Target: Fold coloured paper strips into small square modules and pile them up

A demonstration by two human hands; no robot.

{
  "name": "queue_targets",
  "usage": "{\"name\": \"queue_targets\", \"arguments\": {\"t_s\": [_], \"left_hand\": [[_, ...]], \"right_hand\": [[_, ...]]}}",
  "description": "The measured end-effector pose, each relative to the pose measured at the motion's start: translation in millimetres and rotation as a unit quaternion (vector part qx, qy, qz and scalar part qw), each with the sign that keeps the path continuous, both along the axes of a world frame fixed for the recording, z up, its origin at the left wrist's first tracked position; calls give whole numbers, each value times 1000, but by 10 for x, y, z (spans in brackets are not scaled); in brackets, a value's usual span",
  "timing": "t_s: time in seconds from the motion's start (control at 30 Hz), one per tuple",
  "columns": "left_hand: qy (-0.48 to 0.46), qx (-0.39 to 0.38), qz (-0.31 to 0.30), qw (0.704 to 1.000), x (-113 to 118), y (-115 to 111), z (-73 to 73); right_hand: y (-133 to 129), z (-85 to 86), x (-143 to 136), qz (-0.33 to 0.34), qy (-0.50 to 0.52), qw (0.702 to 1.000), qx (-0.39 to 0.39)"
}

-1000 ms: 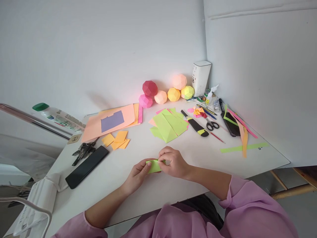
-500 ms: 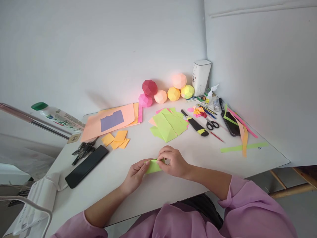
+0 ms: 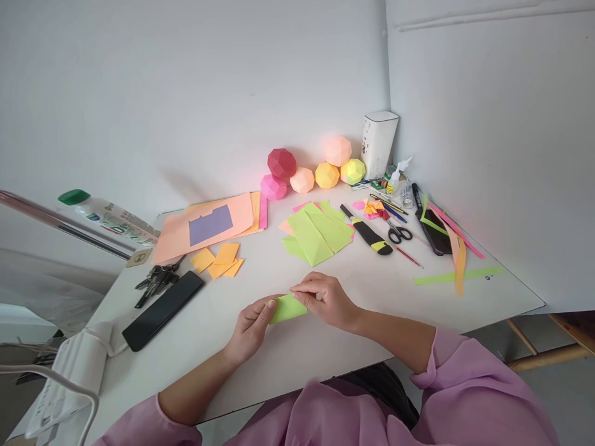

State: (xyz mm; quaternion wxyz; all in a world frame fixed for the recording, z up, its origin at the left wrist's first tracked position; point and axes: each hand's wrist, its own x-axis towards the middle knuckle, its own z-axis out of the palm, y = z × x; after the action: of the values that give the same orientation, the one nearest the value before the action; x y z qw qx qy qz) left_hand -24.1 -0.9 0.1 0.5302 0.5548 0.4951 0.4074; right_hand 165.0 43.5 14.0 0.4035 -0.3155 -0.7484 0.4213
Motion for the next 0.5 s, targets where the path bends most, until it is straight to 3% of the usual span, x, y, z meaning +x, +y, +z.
{"name": "queue_targets", "arguments": {"t_s": [0.37, 0.5], "left_hand": [[63, 69, -47, 994, -53, 4, -48], [81, 82, -77, 990, -59, 24, -40]], "right_hand": [[21, 25, 19, 2, -18, 998, 68], [23, -14, 14, 28, -42, 987, 151]]}}
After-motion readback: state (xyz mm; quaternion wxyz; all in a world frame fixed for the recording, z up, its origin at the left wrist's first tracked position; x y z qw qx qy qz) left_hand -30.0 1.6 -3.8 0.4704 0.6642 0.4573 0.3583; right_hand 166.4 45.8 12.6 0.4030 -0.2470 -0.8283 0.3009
